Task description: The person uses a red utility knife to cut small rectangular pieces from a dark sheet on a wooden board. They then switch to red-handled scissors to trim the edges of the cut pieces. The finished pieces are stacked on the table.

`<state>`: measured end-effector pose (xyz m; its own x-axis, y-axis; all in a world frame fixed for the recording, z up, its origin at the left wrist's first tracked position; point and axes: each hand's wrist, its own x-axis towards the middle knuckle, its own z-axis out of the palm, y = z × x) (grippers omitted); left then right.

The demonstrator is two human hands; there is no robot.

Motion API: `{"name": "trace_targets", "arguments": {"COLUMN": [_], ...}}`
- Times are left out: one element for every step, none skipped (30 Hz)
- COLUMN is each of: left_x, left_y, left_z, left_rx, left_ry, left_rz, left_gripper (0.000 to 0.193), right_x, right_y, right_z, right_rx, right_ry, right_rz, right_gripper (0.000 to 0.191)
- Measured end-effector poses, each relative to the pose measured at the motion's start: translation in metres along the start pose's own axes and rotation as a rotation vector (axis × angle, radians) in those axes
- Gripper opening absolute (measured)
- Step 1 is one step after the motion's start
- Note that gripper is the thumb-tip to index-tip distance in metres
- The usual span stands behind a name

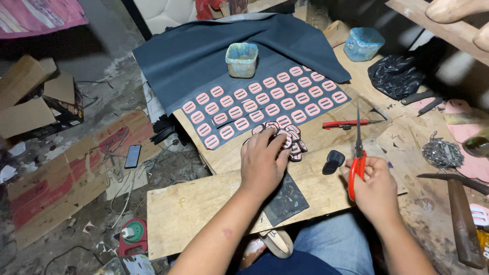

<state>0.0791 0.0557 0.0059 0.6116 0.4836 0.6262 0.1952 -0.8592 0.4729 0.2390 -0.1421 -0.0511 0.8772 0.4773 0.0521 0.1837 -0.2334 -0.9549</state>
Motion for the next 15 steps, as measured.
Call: {"name": "trace_targets", "arguments": {"left_x": [0.003, 0.005, 0.008, 0.008, 0.009, 0.008, 0.007, 0.004, 0.001, -0.004, -0.01, -0.017, -0.025, -0.033, -0.041], "left_y": [-0.002, -0.003, -0.004, -0.004, -0.005, -0.005, -0.005, -0.004, -0.005, -0.005, -0.004, -0.003, -0.002, -0.001, 0.0], "left_z": [0.001, 0.003, 0.005, 0.007, 0.008, 0.008, 0.007, 0.006, 0.003, -0.001, -0.005, -0.009, -0.013, -0.016, -0.019], "left_rx": [0.037, 0.042, 0.047, 0.053, 0.029, 0.005, -0.02, -0.074, -0.127, -0.18, -0.294, -0.407, -0.52, -0.662, -0.804], "left_ry": [-0.013, -0.06, -0.107, -0.155, -0.125, -0.095, -0.065, -0.02, 0.027, 0.073, 0.056, 0.039, 0.023, 0.021, 0.022], "left_rz": [0.064, 0.03, -0.005, -0.04, -0.051, -0.061, -0.073, -0.062, -0.049, -0.036, -0.143, -0.251, -0.361, -0.472, -0.583], "left_gripper": [0.035, 0.032, 0.03, 0.027, 0.027, 0.026, 0.026, 0.027, 0.028, 0.029, 0.028, 0.028, 0.028, 0.027, 0.027], "right_x": [-0.007, -0.013, -0.02, -0.027, -0.033, -0.038, -0.044, -0.049, -0.053, -0.057, -0.062, -0.066, -0.071, -0.075, -0.079], "right_y": [0.003, 0.005, 0.008, 0.01, 0.011, 0.012, 0.013, 0.014, 0.014, 0.015, 0.015, 0.016, 0.017, 0.017, 0.017], "right_z": [0.004, 0.008, 0.011, 0.013, 0.016, 0.019, 0.02, 0.02, 0.02, 0.019, 0.019, 0.019, 0.021, 0.023, 0.026], "right_rx": [0.043, 0.087, 0.115, 0.143, 0.173, 0.212, 0.251, 0.288, 0.281, 0.274, 0.267, 0.295, 0.321, 0.347, 0.356], "right_ry": [-0.015, -0.03, -0.057, -0.085, -0.113, -0.147, -0.181, -0.218, -0.282, -0.346, -0.41, -0.465, -0.523, -0.582, -0.613], "right_rz": [0.038, 0.077, 0.088, 0.1, 0.11, 0.158, 0.208, 0.258, 0.295, 0.332, 0.369, 0.391, 0.414, 0.439, 0.449], "right_gripper": [0.041, 0.041, 0.041, 0.041, 0.041, 0.04, 0.039, 0.038, 0.036, 0.034, 0.032, 0.031, 0.03, 0.03, 0.029]}}
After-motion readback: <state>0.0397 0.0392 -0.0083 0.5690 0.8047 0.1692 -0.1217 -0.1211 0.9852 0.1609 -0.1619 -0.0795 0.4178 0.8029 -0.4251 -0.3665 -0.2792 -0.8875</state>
